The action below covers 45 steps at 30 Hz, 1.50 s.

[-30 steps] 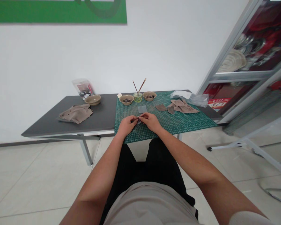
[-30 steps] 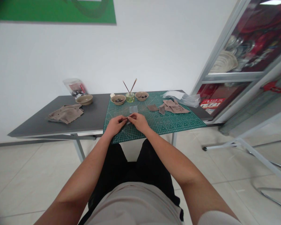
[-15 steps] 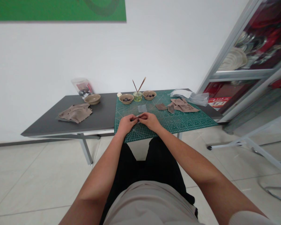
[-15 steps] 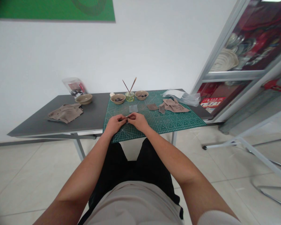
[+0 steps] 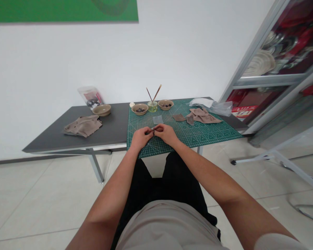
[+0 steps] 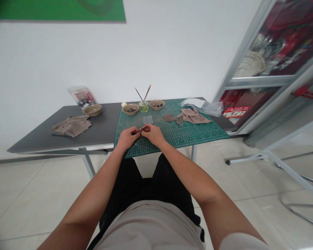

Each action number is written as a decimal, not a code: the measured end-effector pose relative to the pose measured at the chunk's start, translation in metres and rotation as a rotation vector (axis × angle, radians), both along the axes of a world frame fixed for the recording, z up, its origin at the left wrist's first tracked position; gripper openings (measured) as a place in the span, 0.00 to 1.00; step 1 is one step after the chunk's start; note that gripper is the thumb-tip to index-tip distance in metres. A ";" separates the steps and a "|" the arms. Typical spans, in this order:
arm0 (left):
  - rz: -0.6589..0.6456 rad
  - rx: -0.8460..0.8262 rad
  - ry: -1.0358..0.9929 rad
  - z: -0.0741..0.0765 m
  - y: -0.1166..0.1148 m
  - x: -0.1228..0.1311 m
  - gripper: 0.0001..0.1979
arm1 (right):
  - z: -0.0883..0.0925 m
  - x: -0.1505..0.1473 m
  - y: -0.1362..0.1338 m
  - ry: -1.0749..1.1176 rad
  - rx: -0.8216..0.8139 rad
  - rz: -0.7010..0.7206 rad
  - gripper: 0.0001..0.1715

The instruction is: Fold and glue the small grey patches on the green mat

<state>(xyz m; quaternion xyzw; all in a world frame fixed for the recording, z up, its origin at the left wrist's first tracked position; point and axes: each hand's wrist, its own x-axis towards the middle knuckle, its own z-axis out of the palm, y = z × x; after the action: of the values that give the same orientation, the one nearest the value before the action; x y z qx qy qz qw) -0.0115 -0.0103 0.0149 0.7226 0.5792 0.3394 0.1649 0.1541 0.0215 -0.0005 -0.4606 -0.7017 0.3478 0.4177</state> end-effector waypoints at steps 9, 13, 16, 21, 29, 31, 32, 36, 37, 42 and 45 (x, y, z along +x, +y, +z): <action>0.002 0.006 0.040 0.001 -0.001 0.000 0.09 | -0.002 0.001 0.002 0.006 0.021 0.011 0.09; -0.017 0.047 0.091 -0.003 0.001 0.000 0.10 | 0.001 0.002 0.001 -0.001 0.020 0.016 0.09; -0.019 0.072 0.147 -0.005 0.002 0.000 0.11 | 0.006 0.003 -0.002 -0.133 0.064 -0.048 0.06; -0.021 0.128 0.223 -0.008 0.004 0.002 0.10 | 0.009 0.004 -0.006 -0.369 0.259 -0.053 0.08; -0.008 0.142 0.315 -0.011 0.004 0.003 0.07 | 0.007 0.010 -0.003 -0.580 0.379 0.034 0.08; -0.012 0.152 0.306 -0.011 0.004 0.004 0.07 | 0.007 0.007 0.001 -0.594 0.382 0.053 0.08; -0.014 0.153 0.307 -0.011 0.003 0.004 0.08 | 0.008 0.006 0.002 -0.600 0.380 0.052 0.09; -0.016 0.131 0.355 -0.010 0.003 0.004 0.08 | 0.012 0.004 0.002 -0.609 0.356 0.046 0.08; -0.015 0.128 0.364 -0.009 0.003 0.004 0.08 | 0.014 0.006 0.001 -0.607 0.353 0.056 0.07; -0.010 0.132 0.392 -0.008 0.002 0.006 0.08 | 0.017 0.013 0.002 -0.633 0.336 0.073 0.06; 0.004 0.123 0.398 -0.007 0.002 0.006 0.08 | 0.015 0.009 0.005 -0.642 0.345 0.038 0.07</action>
<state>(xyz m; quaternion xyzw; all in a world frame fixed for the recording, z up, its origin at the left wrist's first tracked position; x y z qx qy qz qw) -0.0051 -0.0085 0.0077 0.7830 0.5799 0.2249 0.0018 0.1631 0.0270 0.0142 -0.4561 -0.8538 0.0697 0.2411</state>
